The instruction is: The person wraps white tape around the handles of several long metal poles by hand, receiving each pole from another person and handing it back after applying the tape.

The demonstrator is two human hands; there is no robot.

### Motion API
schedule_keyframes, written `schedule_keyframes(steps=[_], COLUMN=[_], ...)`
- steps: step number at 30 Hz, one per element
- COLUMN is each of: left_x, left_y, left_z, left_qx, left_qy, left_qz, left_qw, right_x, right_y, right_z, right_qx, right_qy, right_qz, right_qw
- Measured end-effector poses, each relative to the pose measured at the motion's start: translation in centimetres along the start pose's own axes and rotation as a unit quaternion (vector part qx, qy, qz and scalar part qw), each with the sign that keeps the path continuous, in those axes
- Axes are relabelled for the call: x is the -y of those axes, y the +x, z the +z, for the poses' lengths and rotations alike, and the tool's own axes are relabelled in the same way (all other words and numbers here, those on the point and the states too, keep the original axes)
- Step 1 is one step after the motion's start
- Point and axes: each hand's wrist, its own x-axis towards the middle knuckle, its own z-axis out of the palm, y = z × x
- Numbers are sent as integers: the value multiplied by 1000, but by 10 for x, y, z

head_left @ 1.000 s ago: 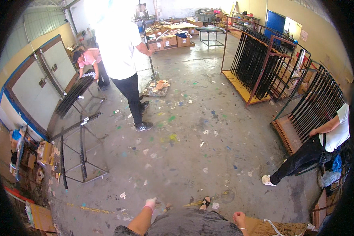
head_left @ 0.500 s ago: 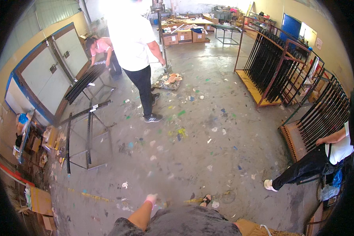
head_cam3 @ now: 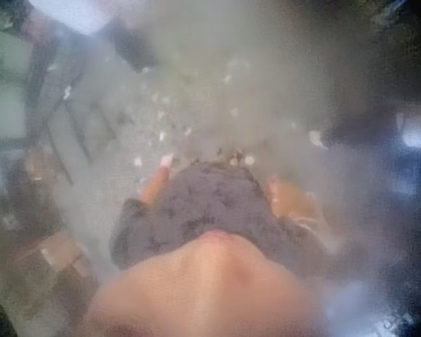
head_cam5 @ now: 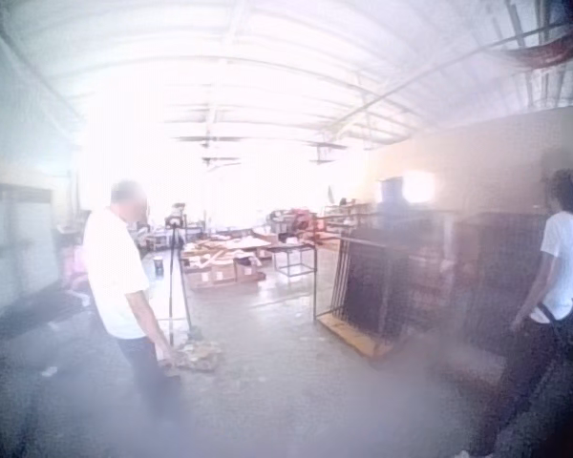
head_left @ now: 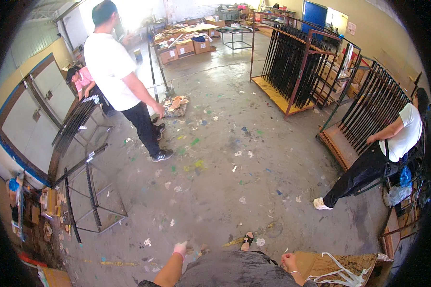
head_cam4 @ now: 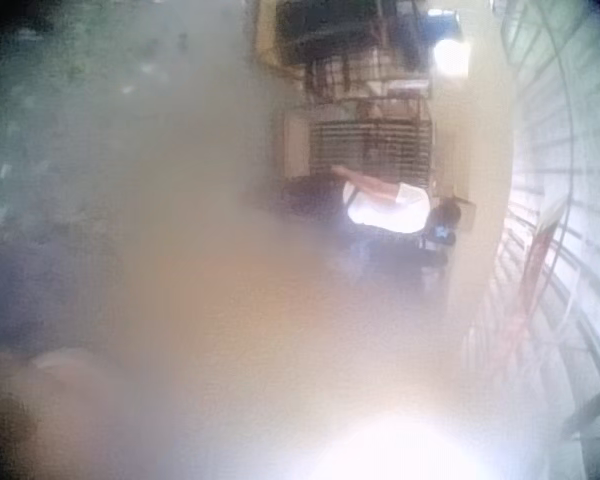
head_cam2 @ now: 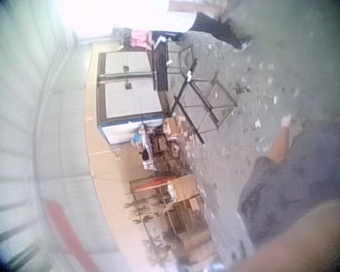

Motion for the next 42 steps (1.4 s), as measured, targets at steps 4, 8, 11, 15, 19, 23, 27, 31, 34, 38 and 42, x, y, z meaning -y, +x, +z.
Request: schedule_keyframes(steps=[4, 8, 11, 15, 19, 23, 27, 31, 34, 38, 42], left_x=[7, 6, -3, -15, -19, -11, -10, -54, -128, -266, -430], left_y=[3, 3, 4, 5, 5, 10, 6, -35, -87, -155, -205], left_z=[-3, -2, 3, 21, 32, 27, 24, 49, 94, 136, 119], left_qx=[-16, -35, -3, -1, -17, -16, -2, 5, -50, -250, -343], left_qy=[-21, -37, 7, 12, 33, 69, 57, 227, 340, 403, 272], left_qz=[-10, -21, -7, 17, 34, 30, 31, 170, 347, 647, 725], left_qw=[1000, 999, 1000, 1000, 999, 997, 998, 959, 872, 597, 531], right_x=[-31, -39, -26, 2, 22, 24, 12, 15, 34, 43, 10], right_y=[6, 6, 3, -7, -12, -11, -14, -28, -45, -55, -15], right_z=[-2, -5, -6, -1, 6, 5, 7, 6, -1, -5, -20], right_qx=[-8, -4, 39, 23, -1, 3, -24, -54, 42, 11, 49], right_qy=[6, -30, -47, -19, 2, -22, -43, -269, -148, -130, -139], right_qz=[12, 24, 17, -5, -16, -15, -24, -82, 6, -7, -16], right_qw=[1000, 999, 998, 1000, 1000, 1000, 999, 958, 988, 991, 989])
